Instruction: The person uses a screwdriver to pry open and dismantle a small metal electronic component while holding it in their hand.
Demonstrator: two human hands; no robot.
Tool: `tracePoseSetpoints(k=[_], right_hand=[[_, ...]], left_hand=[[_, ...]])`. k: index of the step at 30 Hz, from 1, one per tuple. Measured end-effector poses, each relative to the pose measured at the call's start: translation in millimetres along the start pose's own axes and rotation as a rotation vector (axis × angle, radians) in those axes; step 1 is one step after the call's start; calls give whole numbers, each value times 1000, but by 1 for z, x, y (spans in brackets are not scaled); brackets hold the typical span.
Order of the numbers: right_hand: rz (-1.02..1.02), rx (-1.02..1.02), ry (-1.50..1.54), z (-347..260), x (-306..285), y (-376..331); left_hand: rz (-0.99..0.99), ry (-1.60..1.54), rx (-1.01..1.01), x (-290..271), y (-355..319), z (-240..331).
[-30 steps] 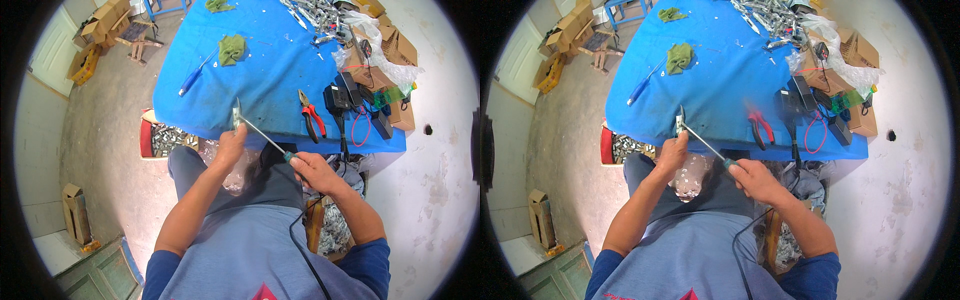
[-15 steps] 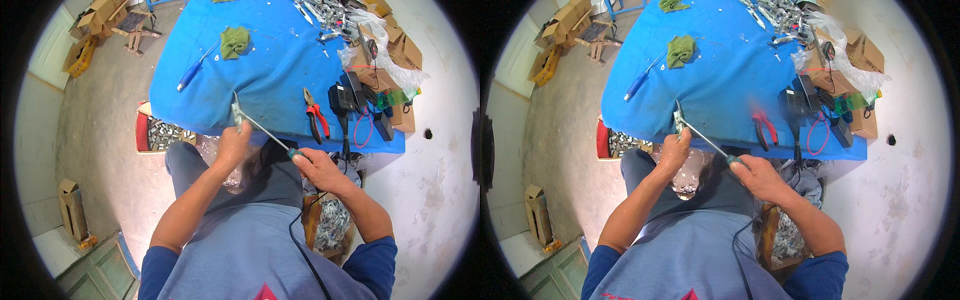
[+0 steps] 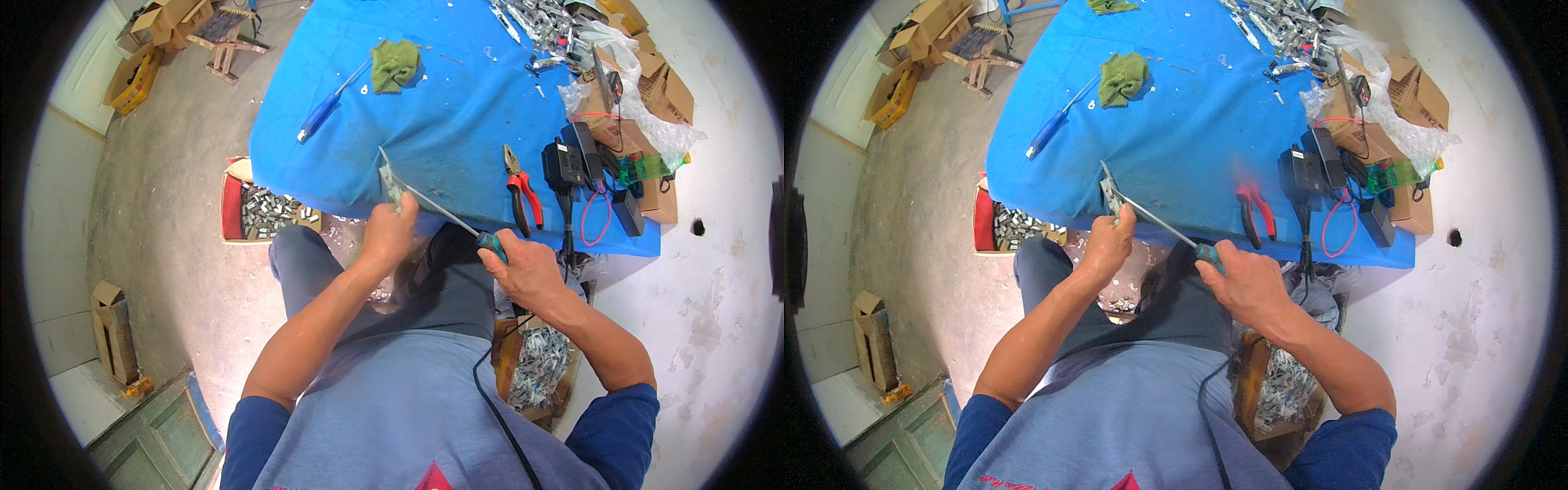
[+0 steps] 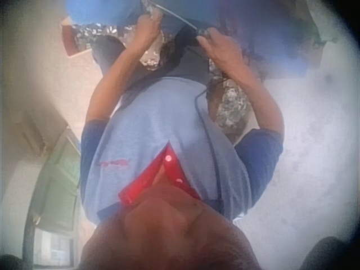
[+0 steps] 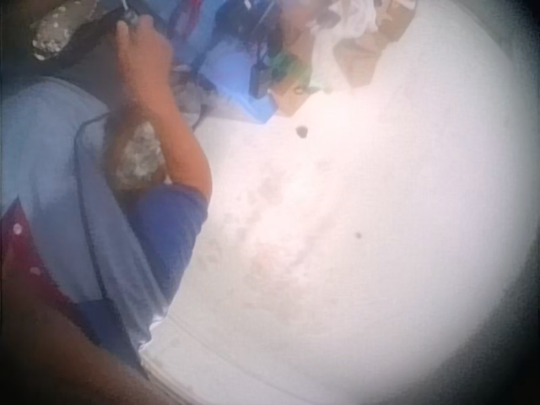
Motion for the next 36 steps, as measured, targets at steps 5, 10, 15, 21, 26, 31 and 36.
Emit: tracePoseSetpoints(k=[5,10,15,21,26,31,36], right_hand=[[126,-51,-146,6,-8,26],[76,26,450,-2,-17,25],[-283,406,962,8,3,-8],[-192,358,1120,32,11,-37],[-286,406,1055,30,15,-51],[-234,377,1038,33,27,-51],[-215,335,942,33,32,-54]], left_hand=[[-68,111,79,14,-16,7],[-130,-26,115,18,-24,-3],[-219,-221,-24,9,-25,3],[-422,-614,-180,1,-18,-18],[-343,-689,-217,-2,-18,-1],[-312,-670,-178,6,-17,-4],[-246,-571,-88,10,-22,4]])
Point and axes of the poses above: each hand's wrist, its own y-axis towards the middle knuckle, its own x-axis out of the palm, z = x × y, the point moved 6 cm from there along y, towards the middle knuckle, and after that the axes turned 2 degrees about -x, right-handed, at the moved point
